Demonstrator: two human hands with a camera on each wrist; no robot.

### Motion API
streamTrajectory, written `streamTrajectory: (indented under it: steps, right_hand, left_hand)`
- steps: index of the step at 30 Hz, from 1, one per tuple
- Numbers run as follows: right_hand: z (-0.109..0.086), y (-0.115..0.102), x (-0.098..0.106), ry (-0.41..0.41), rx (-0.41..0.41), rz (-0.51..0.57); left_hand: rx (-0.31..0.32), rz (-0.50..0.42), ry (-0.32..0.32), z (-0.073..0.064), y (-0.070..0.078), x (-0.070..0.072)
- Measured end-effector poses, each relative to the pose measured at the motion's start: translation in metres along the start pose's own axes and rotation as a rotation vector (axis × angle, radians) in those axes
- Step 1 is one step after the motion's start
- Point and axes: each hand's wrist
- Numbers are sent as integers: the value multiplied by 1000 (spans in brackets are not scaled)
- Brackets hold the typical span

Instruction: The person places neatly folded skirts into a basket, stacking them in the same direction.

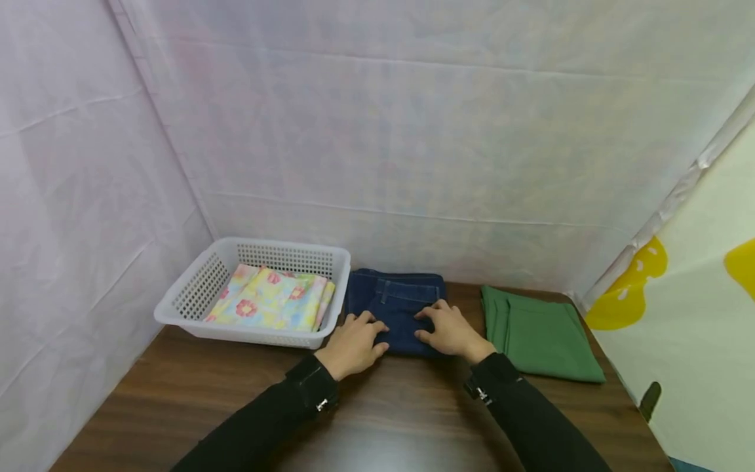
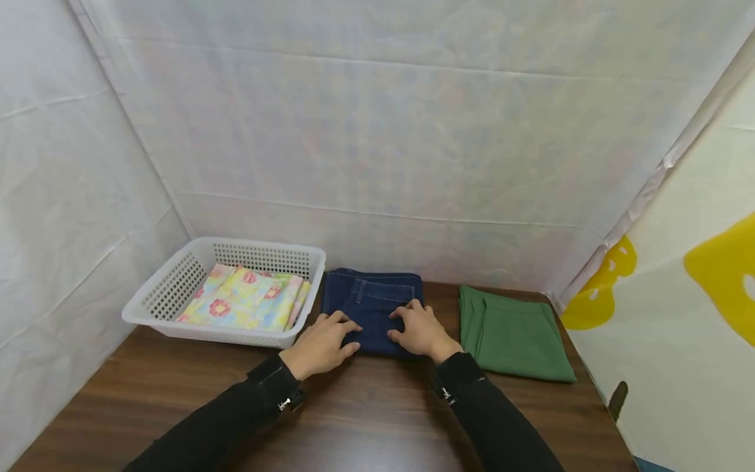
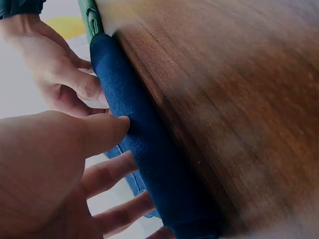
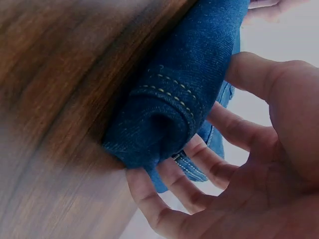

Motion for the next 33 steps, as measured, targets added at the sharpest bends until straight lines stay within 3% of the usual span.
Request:
streamTrajectory:
  steps: [16,22,33]
  right_hand:
    - [-42,-7,-3,11,75,-17]
    - [-58,-13,0,-33,99,17]
    - [-86,-20,-1,-68,126,71]
  left_hand:
    - [-125,-8,48,-33,7,0]
    - [-130,-45,20,-46,7,-1]
    - [-197,-89,-19,-72,10,4]
Point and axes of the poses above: each hand's wrist, its own z-axis towards the middle knuckle, its own x-axis out of the back of the hand, y = z × x, and after that the axes turned 4 degrees about -z, right-handed
